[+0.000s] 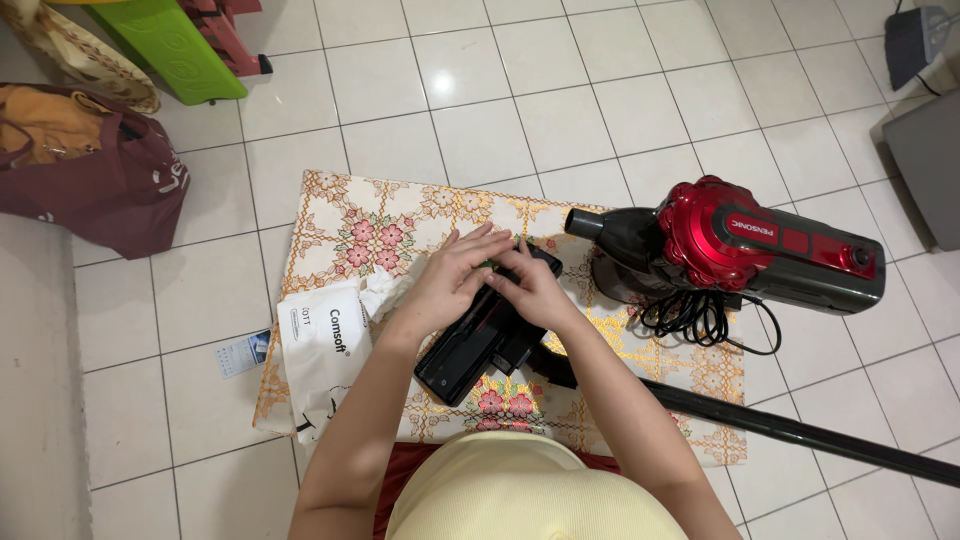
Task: The person kneels on the tiled floor and services the floor head of a stick vacuum cleaner. They pry open the head cover using a green screwdriver, clear debris from inside, wipe components with a tissue, then reattach the cover and handle the wand.
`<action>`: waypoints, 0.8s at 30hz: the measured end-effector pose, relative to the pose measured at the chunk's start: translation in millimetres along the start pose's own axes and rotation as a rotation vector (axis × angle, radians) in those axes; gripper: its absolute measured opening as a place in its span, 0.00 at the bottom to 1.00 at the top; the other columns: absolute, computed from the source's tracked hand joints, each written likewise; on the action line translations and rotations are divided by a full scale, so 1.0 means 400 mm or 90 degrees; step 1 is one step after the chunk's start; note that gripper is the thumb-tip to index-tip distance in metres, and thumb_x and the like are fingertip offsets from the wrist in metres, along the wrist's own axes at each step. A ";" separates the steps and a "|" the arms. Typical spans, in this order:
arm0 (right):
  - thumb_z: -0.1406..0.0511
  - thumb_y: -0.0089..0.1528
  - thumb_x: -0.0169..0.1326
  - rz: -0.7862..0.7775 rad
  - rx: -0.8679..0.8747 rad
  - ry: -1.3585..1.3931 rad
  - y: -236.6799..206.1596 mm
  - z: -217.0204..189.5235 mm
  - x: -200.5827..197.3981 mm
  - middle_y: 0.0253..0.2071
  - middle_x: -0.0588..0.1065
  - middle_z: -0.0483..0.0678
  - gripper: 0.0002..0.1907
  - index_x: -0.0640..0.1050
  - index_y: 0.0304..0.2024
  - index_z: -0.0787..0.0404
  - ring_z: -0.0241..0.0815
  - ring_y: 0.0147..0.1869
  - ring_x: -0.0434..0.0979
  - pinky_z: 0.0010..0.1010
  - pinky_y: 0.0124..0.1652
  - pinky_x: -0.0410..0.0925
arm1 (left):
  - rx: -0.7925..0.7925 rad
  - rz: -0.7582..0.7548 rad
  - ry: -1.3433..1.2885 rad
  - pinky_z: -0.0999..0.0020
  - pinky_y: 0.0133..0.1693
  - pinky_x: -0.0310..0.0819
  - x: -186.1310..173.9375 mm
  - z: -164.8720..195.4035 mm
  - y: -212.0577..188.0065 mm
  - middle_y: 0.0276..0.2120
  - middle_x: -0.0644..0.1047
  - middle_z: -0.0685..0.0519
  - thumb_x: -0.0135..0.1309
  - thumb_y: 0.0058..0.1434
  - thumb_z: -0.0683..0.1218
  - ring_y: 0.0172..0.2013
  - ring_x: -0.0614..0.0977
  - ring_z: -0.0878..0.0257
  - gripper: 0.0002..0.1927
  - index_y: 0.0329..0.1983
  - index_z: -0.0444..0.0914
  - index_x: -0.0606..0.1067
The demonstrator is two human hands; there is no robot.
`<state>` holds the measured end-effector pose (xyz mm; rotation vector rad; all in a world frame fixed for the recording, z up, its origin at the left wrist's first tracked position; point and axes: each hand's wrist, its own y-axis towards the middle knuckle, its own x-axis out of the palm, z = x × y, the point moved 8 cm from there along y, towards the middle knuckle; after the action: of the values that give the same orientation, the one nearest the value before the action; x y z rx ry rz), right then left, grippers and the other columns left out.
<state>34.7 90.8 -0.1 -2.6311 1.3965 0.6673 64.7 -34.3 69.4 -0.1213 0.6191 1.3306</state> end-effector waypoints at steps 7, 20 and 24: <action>0.66 0.53 0.69 0.125 0.033 -0.112 0.010 0.000 -0.027 0.36 0.82 0.47 0.12 0.79 0.35 0.61 0.46 0.43 0.83 0.48 0.71 0.55 | -0.282 0.180 0.041 0.62 0.40 0.80 -0.023 -0.031 -0.045 0.37 0.82 0.48 0.67 0.54 0.49 0.35 0.84 0.57 0.19 0.48 0.39 0.81; 0.64 0.62 0.60 0.299 0.125 -0.178 -0.263 0.031 -0.118 0.60 0.72 0.57 0.24 0.72 0.60 0.59 0.57 0.66 0.70 0.44 0.63 0.64 | -0.077 0.163 0.131 0.56 0.50 0.74 -0.050 -0.009 -0.045 0.44 0.81 0.44 0.53 0.62 0.36 0.46 0.80 0.48 0.16 0.53 0.36 0.79; 0.63 0.61 0.60 0.203 0.128 -0.263 -0.354 0.049 -0.078 0.59 0.73 0.54 0.25 0.73 0.59 0.60 0.59 0.67 0.68 0.45 0.65 0.62 | -0.106 0.222 0.224 0.54 0.52 0.73 -0.030 -0.021 -0.052 0.47 0.79 0.41 0.55 0.66 0.38 0.48 0.79 0.46 0.15 0.56 0.33 0.78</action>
<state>126.9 202.1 -22.3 -1.9903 1.6528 0.9776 79.8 -53.5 63.0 -0.4049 0.8527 1.7163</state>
